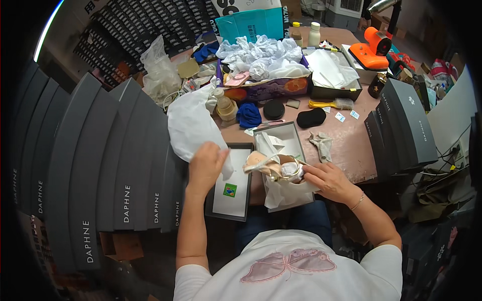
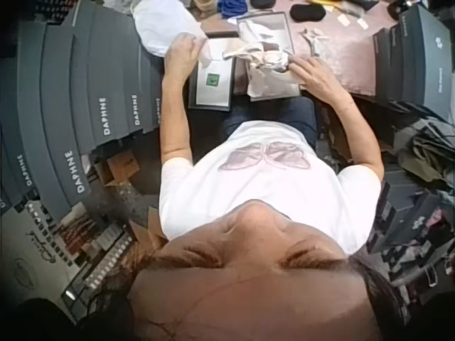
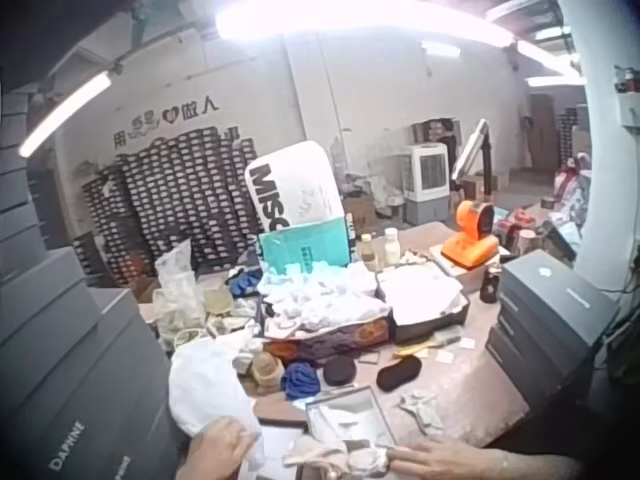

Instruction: Packing pairs of high-heeled shoes into boxes with protective tissue paper.

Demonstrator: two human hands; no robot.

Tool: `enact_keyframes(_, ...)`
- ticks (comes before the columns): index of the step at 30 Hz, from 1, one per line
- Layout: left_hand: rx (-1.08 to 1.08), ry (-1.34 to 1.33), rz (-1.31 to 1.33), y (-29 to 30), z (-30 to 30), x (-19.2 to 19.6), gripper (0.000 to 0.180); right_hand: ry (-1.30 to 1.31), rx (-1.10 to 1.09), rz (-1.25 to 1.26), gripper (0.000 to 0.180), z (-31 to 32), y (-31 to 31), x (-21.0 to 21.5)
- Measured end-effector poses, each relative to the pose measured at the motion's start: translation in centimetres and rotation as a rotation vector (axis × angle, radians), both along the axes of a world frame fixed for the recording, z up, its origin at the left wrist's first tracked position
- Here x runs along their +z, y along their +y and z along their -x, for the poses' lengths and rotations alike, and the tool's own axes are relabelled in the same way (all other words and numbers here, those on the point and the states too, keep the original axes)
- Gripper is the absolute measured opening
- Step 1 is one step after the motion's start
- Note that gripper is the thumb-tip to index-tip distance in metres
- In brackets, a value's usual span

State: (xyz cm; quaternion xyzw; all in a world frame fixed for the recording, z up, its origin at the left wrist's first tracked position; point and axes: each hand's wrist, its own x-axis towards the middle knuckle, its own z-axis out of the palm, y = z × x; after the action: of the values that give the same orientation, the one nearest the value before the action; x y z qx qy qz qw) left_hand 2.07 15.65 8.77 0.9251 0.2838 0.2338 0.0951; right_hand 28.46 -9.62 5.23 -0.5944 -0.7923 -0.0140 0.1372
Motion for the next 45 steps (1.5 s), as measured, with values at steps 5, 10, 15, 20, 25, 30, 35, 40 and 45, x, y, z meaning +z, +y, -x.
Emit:
enact_keyframes(5, -0.339, 0.047, 1.286, -3.6, -0.6, -5.3, 0.064, -0.181, 0.317, -0.113, 0.030, 1.1, 0.1, 2.5)
enact_keyframes(10, -0.657, -0.063, 2.268, -10.2, 1.5, -10.5, 0.092, -0.149, 0.266, -0.126, 0.027, 0.5, 0.9, 1.4)
enact_keyframes(15, -0.211, -0.604, 2.710, -16.1, 1.6, -12.4, 0.074, -0.042, 0.214, -0.064, 0.031, 5.7, 2.6, -0.2)
enact_keyframes(20, -0.240, -0.746, 2.432, -15.8, 3.0, -10.9, 0.049, 0.334, 0.118, 0.038, 0.021, 7.8, 2.9, 0.5)
enact_keyframes(25, -0.157, -0.675, 2.178, -18.5, 5.1, -7.8, 0.098, 0.476, 0.048, 0.215, 0.051, 11.6, 1.8, 0.3)
enact_keyframes(30, -0.018, -0.736, 2.088, -20.2, 6.1, -8.0, 0.096, 0.655, 0.056, 0.226, 0.049, 13.6, 2.3, -2.0)
enact_keyframes(35, 0.082, -0.965, 2.035, -17.9, 4.7, -11.0, 0.092, 0.872, -0.366, -0.038, 0.043, 7.8, 5.5, -0.2)
enact_keyframes(40, 0.050, -0.960, 1.772, -17.8, 2.4, -10.2, 0.102, 0.756, -0.081, 0.128, 0.052, 8.8, 5.5, -0.5)
enact_keyframes(45, 0.033, -0.671, 1.536, -20.8, 1.8, -11.7, 0.112, 0.566, -0.055, 0.358, 0.056, 14.1, 8.0, -7.1)
